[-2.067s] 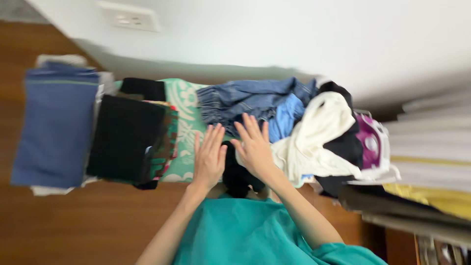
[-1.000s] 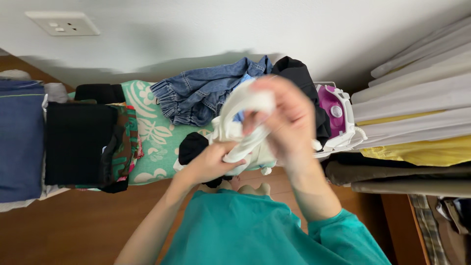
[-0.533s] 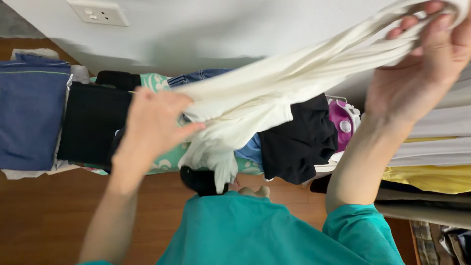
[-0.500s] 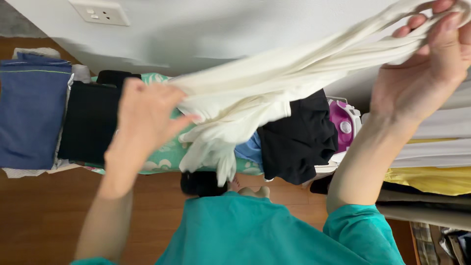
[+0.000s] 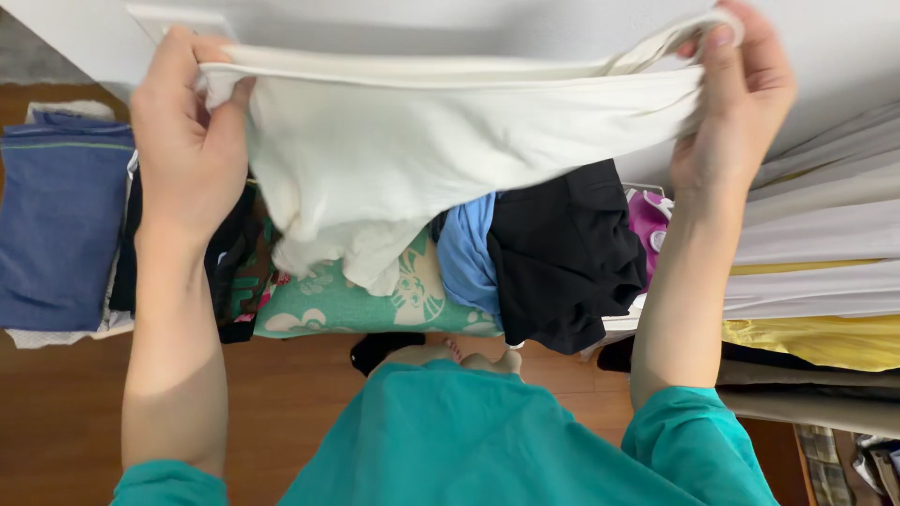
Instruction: The person folds several items of clothing on a small table. They handle dark blue shorts, white pants, light blue shorts, and denim pants one at a time, folding each neatly and stacking them on the left side of the table.
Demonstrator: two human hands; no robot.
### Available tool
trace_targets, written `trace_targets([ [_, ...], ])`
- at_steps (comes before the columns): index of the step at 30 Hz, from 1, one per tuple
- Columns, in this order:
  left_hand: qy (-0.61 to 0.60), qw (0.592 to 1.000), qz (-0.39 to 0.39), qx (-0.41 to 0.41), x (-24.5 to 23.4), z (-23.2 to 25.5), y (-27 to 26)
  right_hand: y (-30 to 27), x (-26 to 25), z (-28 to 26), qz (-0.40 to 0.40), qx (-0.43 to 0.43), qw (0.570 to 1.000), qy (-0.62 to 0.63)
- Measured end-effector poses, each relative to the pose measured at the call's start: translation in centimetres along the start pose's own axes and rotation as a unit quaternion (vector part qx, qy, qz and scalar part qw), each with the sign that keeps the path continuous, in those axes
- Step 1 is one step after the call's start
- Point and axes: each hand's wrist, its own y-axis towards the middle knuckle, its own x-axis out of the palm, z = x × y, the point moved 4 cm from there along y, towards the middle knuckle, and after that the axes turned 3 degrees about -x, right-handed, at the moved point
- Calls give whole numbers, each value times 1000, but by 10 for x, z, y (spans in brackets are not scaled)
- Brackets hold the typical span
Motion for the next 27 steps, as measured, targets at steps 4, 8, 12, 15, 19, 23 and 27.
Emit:
trace_targets([
  [4,-133,990,5,-50,6,-21,6,0,3,9,-16,75,997,-9],
  [8,-119,992,9,-44,8,-44,13,-2,26,6,-62,159,981,90],
  [12,97,991,-23,90,32,-27,13,-18,75,-7,-156,223,944,186],
  [15,-72,976,-150,141,82,6,-2,-35,122,-8,-236,257,928,134],
  [19,-74,953,-267,-125,134,2,-13,-56,173,4,-296,269,904,151],
  [23,-249,934,-231,-110,120,-15,-4,-71,181,19,-239,207,933,170],
  [27,-303,914,-238,-130,94,-27,-1,-96,188,47,-274,222,919,177],
])
